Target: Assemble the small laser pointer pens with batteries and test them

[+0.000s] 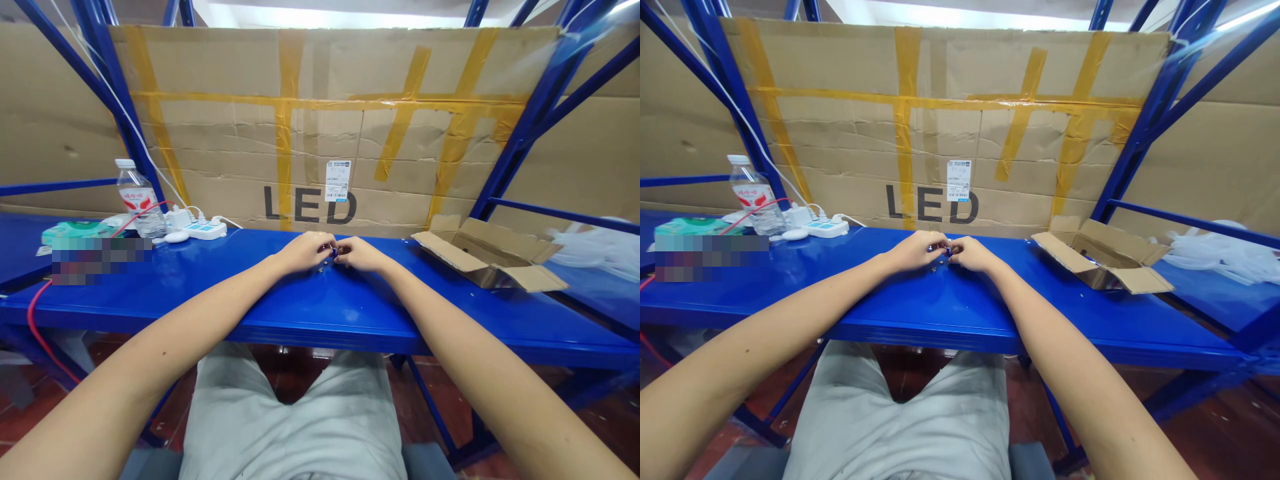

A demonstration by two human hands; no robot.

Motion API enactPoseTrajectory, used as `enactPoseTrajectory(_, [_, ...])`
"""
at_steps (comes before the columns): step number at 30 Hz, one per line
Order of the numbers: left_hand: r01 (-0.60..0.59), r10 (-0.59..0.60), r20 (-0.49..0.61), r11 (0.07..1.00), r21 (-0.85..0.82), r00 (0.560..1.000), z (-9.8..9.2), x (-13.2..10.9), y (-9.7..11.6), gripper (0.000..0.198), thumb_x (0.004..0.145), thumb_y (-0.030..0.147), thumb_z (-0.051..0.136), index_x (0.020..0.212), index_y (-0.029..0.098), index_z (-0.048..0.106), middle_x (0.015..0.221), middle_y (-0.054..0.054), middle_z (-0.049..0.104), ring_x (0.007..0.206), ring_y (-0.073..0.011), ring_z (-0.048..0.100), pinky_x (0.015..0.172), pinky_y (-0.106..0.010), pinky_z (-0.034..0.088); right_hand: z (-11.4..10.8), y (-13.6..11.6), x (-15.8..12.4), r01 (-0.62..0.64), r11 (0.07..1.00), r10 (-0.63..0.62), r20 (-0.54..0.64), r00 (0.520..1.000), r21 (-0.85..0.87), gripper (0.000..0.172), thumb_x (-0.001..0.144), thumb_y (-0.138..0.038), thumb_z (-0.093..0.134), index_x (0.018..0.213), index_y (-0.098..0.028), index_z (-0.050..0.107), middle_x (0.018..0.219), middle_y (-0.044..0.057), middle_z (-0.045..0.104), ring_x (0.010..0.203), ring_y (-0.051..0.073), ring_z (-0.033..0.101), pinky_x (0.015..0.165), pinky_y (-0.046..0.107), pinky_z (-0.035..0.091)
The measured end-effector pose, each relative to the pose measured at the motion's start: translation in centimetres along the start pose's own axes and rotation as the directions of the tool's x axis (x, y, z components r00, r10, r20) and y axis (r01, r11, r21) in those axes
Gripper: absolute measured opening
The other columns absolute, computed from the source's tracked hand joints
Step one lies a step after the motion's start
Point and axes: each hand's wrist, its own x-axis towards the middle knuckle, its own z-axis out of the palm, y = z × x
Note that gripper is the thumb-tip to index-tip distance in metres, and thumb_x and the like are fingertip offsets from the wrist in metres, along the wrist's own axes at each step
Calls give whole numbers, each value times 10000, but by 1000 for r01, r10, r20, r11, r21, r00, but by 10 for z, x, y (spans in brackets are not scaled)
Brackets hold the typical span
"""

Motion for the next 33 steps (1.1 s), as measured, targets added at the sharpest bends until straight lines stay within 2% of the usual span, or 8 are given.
enactPoseTrajectory(4, [83, -84, 15, 994, 66, 996, 1, -2, -3, 182, 878, 207, 502, 988, 175, 643, 920, -69, 695, 826, -193, 628, 722, -293, 452, -2, 3, 1, -17, 999, 17, -11, 1000, -27, 167, 629, -202, 589, 778, -143, 635, 631, -19, 570, 572, 118, 479, 553, 245, 362])
enactPoseTrajectory(8, [82, -103, 181, 989, 119, 978, 4, -4, -9, 170, 852, 239, 536, 902, 198, 694, 925, -69, 695, 849, -215, 631, 720, -293, 437, -3, 5, 1, 7, 999, -7, 6, 1000, -33, 177, 626, -207, 565, 768, -147, 651, 632, -29, 563, 582, 113, 464, 555, 238, 344])
enactPoseTrajectory(13, [82, -82, 329, 997, 14, 941, 6, -3, -12, 191, 836, 180, 523, 807, 211, 708, 754, -14, 697, 711, -169, 628, 669, -259, 412, -2, 2, 0, 14, 999, -14, 15, 1000, -37, 199, 629, -223, 561, 778, -142, 666, 615, -32, 547, 574, 108, 444, 558, 238, 340])
enactPoseTrajectory(21, [215, -198, 302, 976, -22, 932, 0, -4, -10, 108, 747, 138, 571, 769, 170, 672, 739, -19, 686, 657, -151, 592, 590, -246, 396, -2, 2, 0, 19, 999, -19, 9, 1000, -33, 168, 640, -247, 583, 765, -147, 635, 661, -25, 552, 608, 116, 452, 573, 236, 345])
enactPoseTrajectory(23, [191, -187, 220, 982, 3, 957, -2, -5, -10, 111, 771, 169, 572, 802, 172, 679, 765, -26, 693, 672, -151, 596, 604, -249, 401, -2, 2, 0, 20, 999, -20, 6, 1000, -45, 168, 647, -251, 593, 771, -146, 636, 666, -24, 553, 622, 121, 460, 586, 239, 352])
enactPoseTrajectory(25, [155, -156, 72, 988, 9, 985, -3, -5, -9, 143, 821, 207, 553, 877, 174, 680, 822, -36, 706, 718, -154, 609, 646, -254, 418, -2, 2, 0, 16, 998, -16, -3, 1000, -66, 172, 653, -249, 598, 785, -146, 637, 664, -23, 552, 630, 125, 463, 593, 241, 355])
enactPoseTrajectory(28, [108, -108, -104, 994, -5, 989, -3, -2, -5, 172, 879, 230, 521, 955, 171, 663, 859, -43, 712, 764, -152, 624, 693, -259, 438, -1, 1, 0, 9, 997, -10, -8, 1000, -73, 188, 658, -238, 600, 817, -146, 640, 671, -22, 557, 638, 128, 474, 597, 243, 357])
enactPoseTrajectory(33, [28, -28, -54, 1000, -4, 998, 1, 0, 1, 198, 891, 184, 503, 1002, 177, 667, 946, -59, 728, 850, -171, 656, 767, -284, 468, -1, -5, -3, 6, 1000, -5, 22, 1000, -26, 139, 660, -233, 600, 774, -155, 604, 627, -30, 541, 597, 125, 484, 577, 247, 368])
